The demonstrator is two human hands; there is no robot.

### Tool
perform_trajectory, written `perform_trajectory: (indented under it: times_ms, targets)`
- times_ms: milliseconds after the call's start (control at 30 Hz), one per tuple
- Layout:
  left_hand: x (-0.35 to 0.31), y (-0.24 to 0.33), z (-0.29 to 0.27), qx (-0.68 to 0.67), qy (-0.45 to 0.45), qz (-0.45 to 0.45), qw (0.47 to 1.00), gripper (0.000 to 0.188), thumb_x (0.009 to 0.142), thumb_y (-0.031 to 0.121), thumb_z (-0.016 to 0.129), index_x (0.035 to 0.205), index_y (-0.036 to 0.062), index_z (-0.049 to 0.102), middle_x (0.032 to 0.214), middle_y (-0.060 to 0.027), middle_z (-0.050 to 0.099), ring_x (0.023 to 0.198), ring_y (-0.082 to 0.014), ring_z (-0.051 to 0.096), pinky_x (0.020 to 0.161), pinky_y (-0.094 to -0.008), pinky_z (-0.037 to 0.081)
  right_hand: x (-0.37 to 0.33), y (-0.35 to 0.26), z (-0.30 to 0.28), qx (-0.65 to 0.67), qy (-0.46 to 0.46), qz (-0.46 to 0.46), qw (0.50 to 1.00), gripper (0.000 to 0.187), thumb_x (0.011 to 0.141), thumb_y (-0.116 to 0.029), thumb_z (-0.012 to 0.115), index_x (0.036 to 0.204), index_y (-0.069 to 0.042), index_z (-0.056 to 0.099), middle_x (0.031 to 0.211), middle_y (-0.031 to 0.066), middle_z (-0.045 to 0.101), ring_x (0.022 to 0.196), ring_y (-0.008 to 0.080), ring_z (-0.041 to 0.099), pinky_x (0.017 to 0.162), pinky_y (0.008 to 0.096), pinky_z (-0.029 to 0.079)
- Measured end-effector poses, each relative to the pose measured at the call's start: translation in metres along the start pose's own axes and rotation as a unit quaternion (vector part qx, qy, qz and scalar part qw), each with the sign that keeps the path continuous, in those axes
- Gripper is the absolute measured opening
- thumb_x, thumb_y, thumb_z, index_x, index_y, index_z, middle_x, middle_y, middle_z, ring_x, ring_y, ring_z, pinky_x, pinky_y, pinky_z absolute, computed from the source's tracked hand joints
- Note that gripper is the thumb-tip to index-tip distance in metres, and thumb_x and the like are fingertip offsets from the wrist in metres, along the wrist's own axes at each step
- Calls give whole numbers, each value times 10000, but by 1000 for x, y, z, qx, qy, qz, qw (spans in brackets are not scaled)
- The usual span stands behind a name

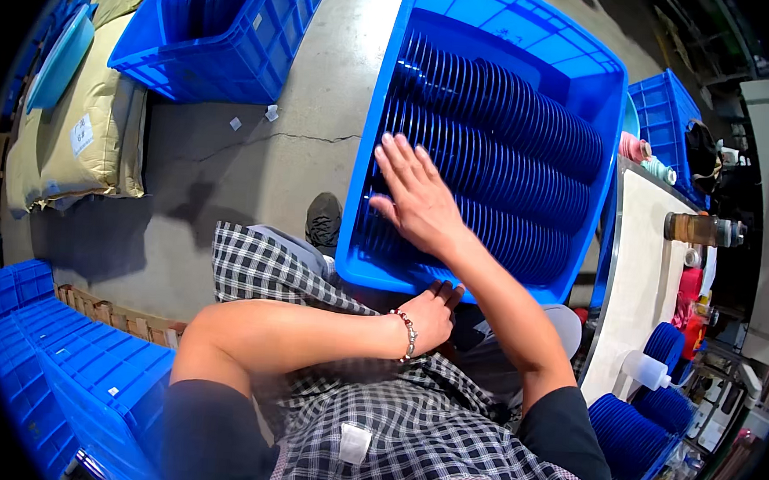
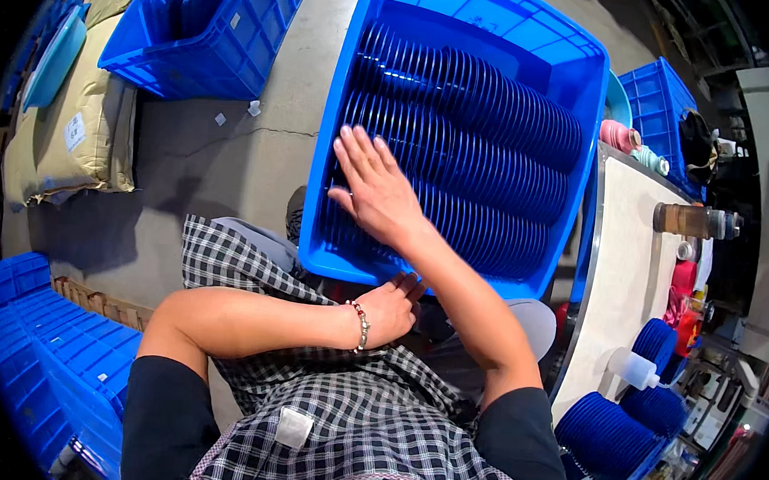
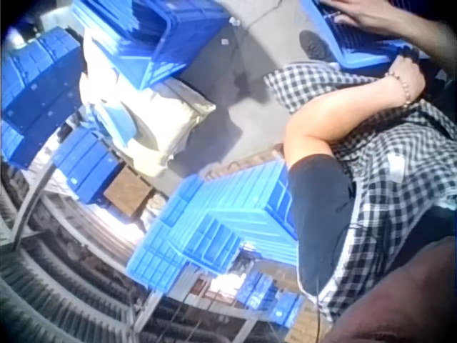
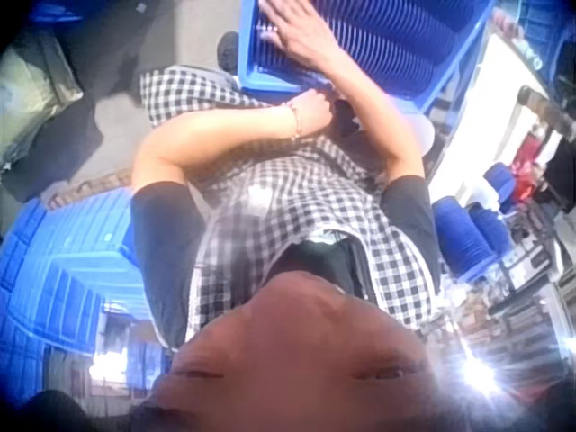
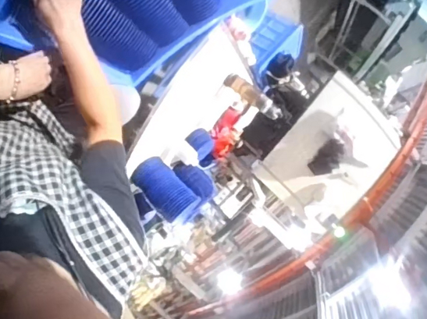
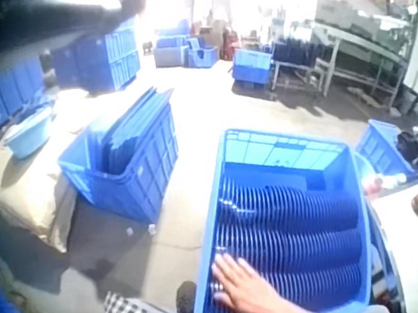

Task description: The person sits on the floor and stacks blue plastic discs into a blue crate. They pick up discs from a pile, align them, and place them into the crate, occasionally adjusting the stack to ensure it is neat.

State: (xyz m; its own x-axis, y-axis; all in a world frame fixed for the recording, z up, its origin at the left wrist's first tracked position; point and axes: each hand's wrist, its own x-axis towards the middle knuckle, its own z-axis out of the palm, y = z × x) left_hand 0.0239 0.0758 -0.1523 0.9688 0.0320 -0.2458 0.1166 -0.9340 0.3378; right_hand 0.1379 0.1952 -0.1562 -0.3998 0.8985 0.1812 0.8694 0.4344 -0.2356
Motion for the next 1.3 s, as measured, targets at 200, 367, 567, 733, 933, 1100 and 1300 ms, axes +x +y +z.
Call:
perform_trajectory:
  times_ms: [200, 367, 567, 733, 933, 1100, 1300]
  targets:
    - [4, 2, 15, -9, -5, 4, 1000, 406, 937, 220, 575, 1226, -40, 690, 1419, -232, 587, 1398, -417, 452, 1188, -519, 330, -16, -21, 4, 15, 45, -26, 999, 556, 976, -283, 667, 1425, 22, 544, 1508, 209, 517, 1457, 358, 434, 1204, 487, 344]
    - [6, -3, -4, -16, -17, 11, 1000, 417, 926, 218, 592, 1234, -49, 685, 1427, -291, 557, 1394, -425, 458, 1150, -515, 384, 27, 6, 2, -25, 88, 58, 994, 670, 987, -339, 642, 1500, 42, 440, 1582, 231, 419, 1501, 381, 355, 1241, 490, 275]
    - [14, -5, 20, -19, 10, 15, 1000, 382, 921, 197, 593, 1196, -47, 695, 1486, -321, 493, 1368, -429, 483, 1122, -527, 406, -8, -6, -3, 44, 28, -66, 996, 328, 955, -268, 688, 1113, 16, 738, 1400, 222, 608, 1368, 367, 532, 1159, 497, 398]
    - [17, -7, 16, -6, 50, 15, 999, 313, 885, 157, 593, 1072, -71, 698, 1458, -346, 504, 1305, -442, 523, 1052, -512, 465, 109, 68, -24, -54, 215, 56, 973, 452, 1005, -234, 600, 1386, 7, 568, 1466, 233, 549, 1407, 368, 489, 1175, 491, 371]
    - [21, -10, 15, -21, 68, 8, 997, 303, 882, 163, 596, 1069, -45, 715, 1434, -323, 535, 1271, -409, 554, 1010, -499, 474, 150, 120, -17, 36, 63, 144, 987, 528, 1082, -352, 419, 1504, -37, 464, 1601, 189, 423, 1507, 344, 365, 1243, 508, 269]
    - [15, -8, 12, 37, 19, 13, 999, 351, 938, 214, 581, 1173, -4, 723, 1540, -275, 470, 1344, -392, 507, 1052, -497, 442, 102, 106, -20, -1, 47, 31, 998, 524, 1079, -284, 436, 1554, -64, 416, 1621, 178, 396, 1535, 321, 318, 1273, 491, 211]
    - [13, -7, 4, 51, 12, 1, 999, 339, 956, 211, 567, 1171, -2, 720, 1543, -283, 456, 1360, -400, 490, 1063, -516, 433, 106, 116, -70, 258, 154, 181, 937, 438, 1022, -107, 468, 1441, -12, 549, 1477, 219, 555, 1376, 362, 529, 1175, 425, 406]
